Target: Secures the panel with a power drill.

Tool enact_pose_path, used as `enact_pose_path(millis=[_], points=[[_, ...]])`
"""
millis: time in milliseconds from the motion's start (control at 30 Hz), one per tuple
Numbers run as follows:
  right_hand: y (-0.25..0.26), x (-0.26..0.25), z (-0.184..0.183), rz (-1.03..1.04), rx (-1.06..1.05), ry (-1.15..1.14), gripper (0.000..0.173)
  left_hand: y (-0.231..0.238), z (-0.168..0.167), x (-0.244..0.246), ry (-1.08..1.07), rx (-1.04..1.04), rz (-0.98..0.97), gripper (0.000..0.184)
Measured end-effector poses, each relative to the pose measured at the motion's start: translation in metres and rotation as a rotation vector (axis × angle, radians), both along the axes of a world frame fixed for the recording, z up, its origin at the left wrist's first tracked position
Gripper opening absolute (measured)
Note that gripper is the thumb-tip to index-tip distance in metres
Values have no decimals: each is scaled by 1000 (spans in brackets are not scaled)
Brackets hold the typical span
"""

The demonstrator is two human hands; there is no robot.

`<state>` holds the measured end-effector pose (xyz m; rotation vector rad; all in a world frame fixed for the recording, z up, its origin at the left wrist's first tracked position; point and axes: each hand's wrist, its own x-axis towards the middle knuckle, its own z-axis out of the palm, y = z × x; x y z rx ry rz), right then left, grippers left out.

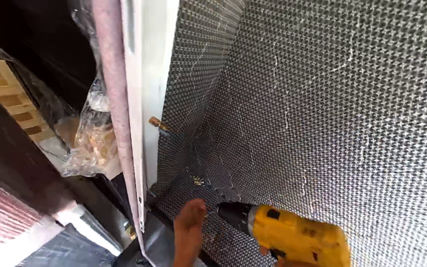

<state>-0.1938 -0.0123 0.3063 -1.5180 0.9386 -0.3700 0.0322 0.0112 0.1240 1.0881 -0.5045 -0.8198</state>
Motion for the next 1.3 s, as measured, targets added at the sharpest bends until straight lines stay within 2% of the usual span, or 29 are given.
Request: enact_pose_path(millis=[33,133,267,367,533,833,1000,1133,1200,1300], points=[[-11,-2,-10,-32,23,-6,32,-9,-12,13,-180,95,33,26],[-53,31,-7,-97,96,263,27,-33,-34,35,-568,369,-5,30],[-109,87,-17,-40,14,479,22,-91,-49,46,-1006,506,-55,39],[-137,115,-26,-50,7,495,21,-128,-60,56,-1244,602,-73,40],[-153,141,-32,-87,57,538,13,-147,-61,59,-1241,605,-55,20],[-169,159,-28,-51,51,571,21,-153,-79,59,-1214,455,136,14],[-154,137,-7,-115,35,520,21,-158,-88,58,-1232,291,208,15],[-123,92,9,-194,68,337,28,-161,-86,57,-1145,196,233,11],[-110,65,6,-163,85,238,30,-159,-81,62,-1045,209,126,11],[-88,22,-4,-113,76,78,33,-161,-78,81,-977,273,-285,21]])
